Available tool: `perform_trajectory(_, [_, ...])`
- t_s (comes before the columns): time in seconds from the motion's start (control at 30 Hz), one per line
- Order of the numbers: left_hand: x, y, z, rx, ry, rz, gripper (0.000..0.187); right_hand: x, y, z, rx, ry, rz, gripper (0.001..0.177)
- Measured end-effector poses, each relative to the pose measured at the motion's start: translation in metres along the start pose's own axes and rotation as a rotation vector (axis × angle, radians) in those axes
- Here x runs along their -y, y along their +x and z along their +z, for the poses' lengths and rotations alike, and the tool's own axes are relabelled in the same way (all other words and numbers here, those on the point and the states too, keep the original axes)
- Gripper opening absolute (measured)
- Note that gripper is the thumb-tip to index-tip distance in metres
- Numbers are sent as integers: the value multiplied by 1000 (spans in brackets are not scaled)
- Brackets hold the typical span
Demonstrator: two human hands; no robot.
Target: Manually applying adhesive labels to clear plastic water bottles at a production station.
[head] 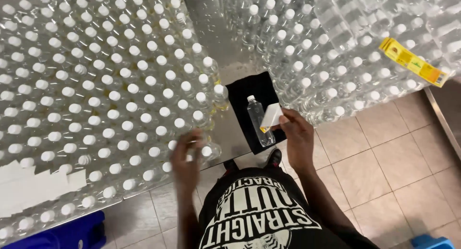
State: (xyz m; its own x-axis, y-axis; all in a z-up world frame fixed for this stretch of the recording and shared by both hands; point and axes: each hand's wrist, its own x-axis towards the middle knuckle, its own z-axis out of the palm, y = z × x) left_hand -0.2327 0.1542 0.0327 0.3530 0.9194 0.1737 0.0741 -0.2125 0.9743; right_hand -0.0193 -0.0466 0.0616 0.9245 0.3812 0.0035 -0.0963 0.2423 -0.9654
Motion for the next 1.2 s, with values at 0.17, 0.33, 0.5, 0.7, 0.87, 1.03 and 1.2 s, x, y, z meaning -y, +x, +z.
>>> perform_trajectory(0.17, [-25,-34,105,538,-248,64,48,18,-6,18,147,-67,-16,24])
perform_trajectory(0.33, [5,-48,133,579,-303,-96,53,0,-4,8,210,-74,2,25])
perform_trajectory(0.5, [34,-52,154,524,-380,-282,54,1,4,-3,304,-93,39,32])
perform_trajectory(0.7, [27,-41,168,265,-540,-521,55,-30,4,-40,339,-146,154,31])
perform_trajectory(0.87, [34,-41,176,183,-750,-676,61,-89,3,-72,233,-43,540,43])
perform_trajectory(1.03, [41,-54,188,147,-692,-736,53,-101,23,-71,78,52,537,40])
perform_trajectory(1.2, [73,-74,200,62,-604,-843,56,-109,32,-74,0,-62,518,35])
